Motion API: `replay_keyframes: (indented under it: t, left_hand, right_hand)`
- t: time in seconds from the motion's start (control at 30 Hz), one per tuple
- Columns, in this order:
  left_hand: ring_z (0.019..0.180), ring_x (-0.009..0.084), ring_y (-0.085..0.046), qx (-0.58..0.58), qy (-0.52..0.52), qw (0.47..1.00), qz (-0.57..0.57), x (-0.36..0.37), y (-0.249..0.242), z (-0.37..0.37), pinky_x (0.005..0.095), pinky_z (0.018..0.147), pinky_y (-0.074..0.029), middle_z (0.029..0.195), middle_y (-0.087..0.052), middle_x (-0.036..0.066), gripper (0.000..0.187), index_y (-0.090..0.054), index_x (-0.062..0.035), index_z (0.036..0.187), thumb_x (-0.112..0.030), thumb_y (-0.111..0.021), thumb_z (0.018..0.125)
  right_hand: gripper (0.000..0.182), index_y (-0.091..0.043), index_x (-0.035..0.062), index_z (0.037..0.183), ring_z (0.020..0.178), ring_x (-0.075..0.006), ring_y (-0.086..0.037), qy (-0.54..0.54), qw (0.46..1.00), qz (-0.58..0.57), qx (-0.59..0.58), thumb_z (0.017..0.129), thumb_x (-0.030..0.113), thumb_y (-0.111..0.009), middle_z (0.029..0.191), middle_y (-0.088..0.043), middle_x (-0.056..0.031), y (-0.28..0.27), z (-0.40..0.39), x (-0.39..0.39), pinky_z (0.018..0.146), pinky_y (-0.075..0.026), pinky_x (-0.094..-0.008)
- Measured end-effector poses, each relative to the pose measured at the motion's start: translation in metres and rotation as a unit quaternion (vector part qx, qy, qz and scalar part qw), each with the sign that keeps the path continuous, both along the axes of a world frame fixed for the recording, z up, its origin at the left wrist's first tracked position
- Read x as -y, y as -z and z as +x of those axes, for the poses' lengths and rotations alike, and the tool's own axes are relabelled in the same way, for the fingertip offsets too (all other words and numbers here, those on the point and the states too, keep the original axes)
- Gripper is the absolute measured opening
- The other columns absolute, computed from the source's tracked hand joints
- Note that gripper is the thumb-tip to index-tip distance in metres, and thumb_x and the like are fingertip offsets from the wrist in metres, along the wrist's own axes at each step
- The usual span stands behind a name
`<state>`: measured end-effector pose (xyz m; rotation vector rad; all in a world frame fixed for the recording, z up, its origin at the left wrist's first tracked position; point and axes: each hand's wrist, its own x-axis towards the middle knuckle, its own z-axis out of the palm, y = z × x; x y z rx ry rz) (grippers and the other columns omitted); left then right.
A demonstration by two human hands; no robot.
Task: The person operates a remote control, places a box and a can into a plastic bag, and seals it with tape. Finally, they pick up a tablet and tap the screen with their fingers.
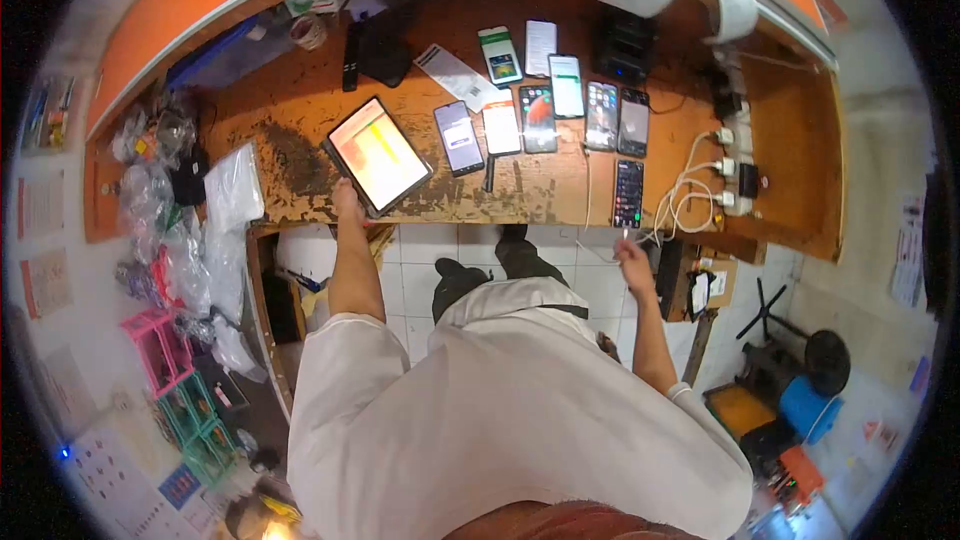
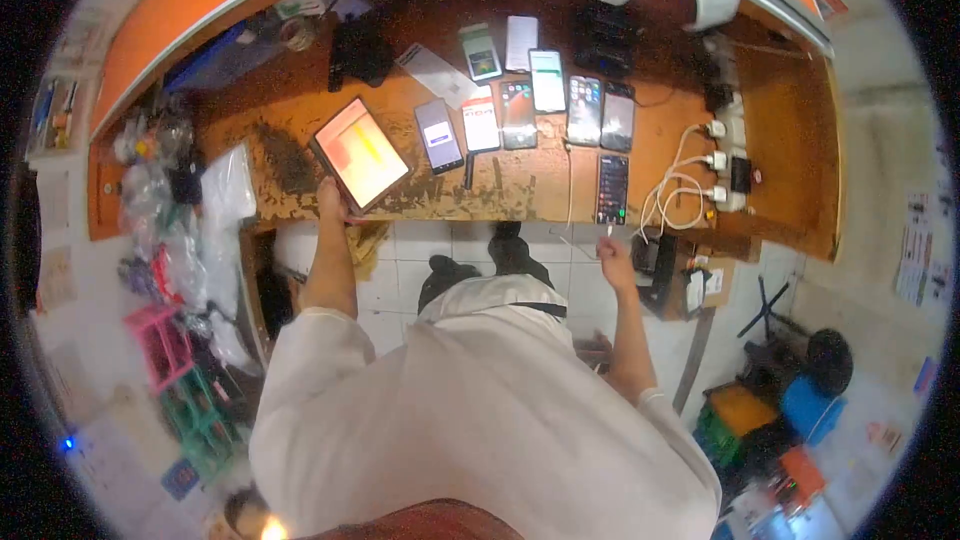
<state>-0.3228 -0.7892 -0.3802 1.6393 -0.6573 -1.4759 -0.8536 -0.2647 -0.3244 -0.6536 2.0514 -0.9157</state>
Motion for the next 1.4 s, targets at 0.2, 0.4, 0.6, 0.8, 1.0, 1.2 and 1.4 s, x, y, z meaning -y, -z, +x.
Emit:
replay_keyframes:
  t: [0.2,0.4,0.6,0.8,1.0,1.2,1.4]
  left_hand:
    - [0.096,0.0169,-0.061,0.218,0.022,0.968,-0.122,-0.072,-0.068,-0.004,0.0299,0.088,-0.047,0.116,-0.065,0.01,0.035,-0.055,-0.0008,0.13,-0.024,-0.051,0.104]
    - [0.069,0.0115,-0.055,0.18,0.0,0.981,-0.068,-0.252,-0.074,0.037,0.0272,0.059,-0.046,0.086,-0.062,0.003,0.025,-0.061,-0.0006,0.107,-0.024,-0.053,0.104]
    - [0.079,0.0195,-0.062,0.15,-0.011,0.957,0.25,-0.463,-0.013,0.169,0.0338,0.068,-0.051,0.092,-0.066,0.01,0.03,-0.063,-0.0014,0.107,-0.029,-0.054,0.099]
    - [0.095,0.0264,-0.065,0.049,-0.044,0.928,0.366,-0.493,-0.041,0.226,0.0396,0.08,-0.054,0.111,-0.065,0.013,0.034,-0.058,-0.0034,0.122,-0.03,-0.051,0.101]
    - [0.114,0.0297,-0.063,-0.031,-0.196,0.953,0.231,-0.355,-0.058,0.245,0.0428,0.093,-0.053,0.127,-0.063,0.016,0.04,-0.051,-0.0041,0.133,-0.029,-0.049,0.101]
    - [0.103,0.0217,-0.064,0.02,-0.172,0.98,0.1,-0.274,-0.09,0.239,0.0363,0.088,-0.052,0.116,-0.066,0.012,0.025,-0.061,-0.0024,0.118,-0.02,-0.056,0.1]
    - [0.124,0.0331,-0.055,0.296,0.071,0.915,-0.267,-0.175,-0.254,0.063,0.0449,0.106,-0.042,0.129,-0.06,0.018,0.051,-0.049,-0.0004,0.136,-0.016,-0.068,0.091]
  right_hand:
    - [0.037,-0.062,0.0015,0.121,0.108,-0.0346,-0.065,-0.255,0.939,-0.098,-0.208,0.091,0.023,-0.063,0.117,-0.066,-0.0215,-0.092,0.0,0.273,0.093,-0.05,-0.0404]
    - [0.04,-0.062,0.0005,0.124,0.109,-0.0375,-0.063,-0.384,0.889,-0.165,-0.189,0.089,0.02,-0.062,0.121,-0.065,-0.0225,-0.087,0.12,0.466,0.096,-0.05,-0.0421]
    - [0.033,-0.069,0.002,0.114,0.089,-0.0342,-0.07,-0.413,0.886,-0.18,-0.105,0.085,0.017,-0.064,0.1,-0.072,-0.0189,-0.09,0.276,0.5,0.083,-0.055,-0.0426]
    - [0.039,-0.058,-0.0024,0.118,0.106,-0.0431,-0.064,-0.162,0.953,-0.078,-0.243,0.086,0.019,-0.063,0.111,-0.065,-0.0288,-0.08,0.348,0.678,0.09,-0.053,-0.0489]
    - [0.071,-0.038,0.0006,0.136,0.109,-0.0441,-0.064,-0.012,0.932,-0.011,-0.361,0.081,0.028,-0.073,0.12,-0.06,-0.0294,0.012,0.354,0.774,0.089,-0.055,-0.0459]
    - [0.038,-0.067,-0.0044,0.113,0.083,-0.0252,-0.07,-0.142,0.935,-0.025,0.325,0.079,0.012,-0.067,0.109,-0.071,-0.0196,-0.012,0.302,0.75,0.062,-0.056,-0.0377]
    - [0.043,-0.069,0.0017,0.106,0.079,-0.0205,-0.066,-0.595,0.795,-0.115,0.022,0.064,0.007,-0.075,0.084,-0.071,-0.0111,-0.205,0.254,0.54,0.069,-0.053,-0.0356]
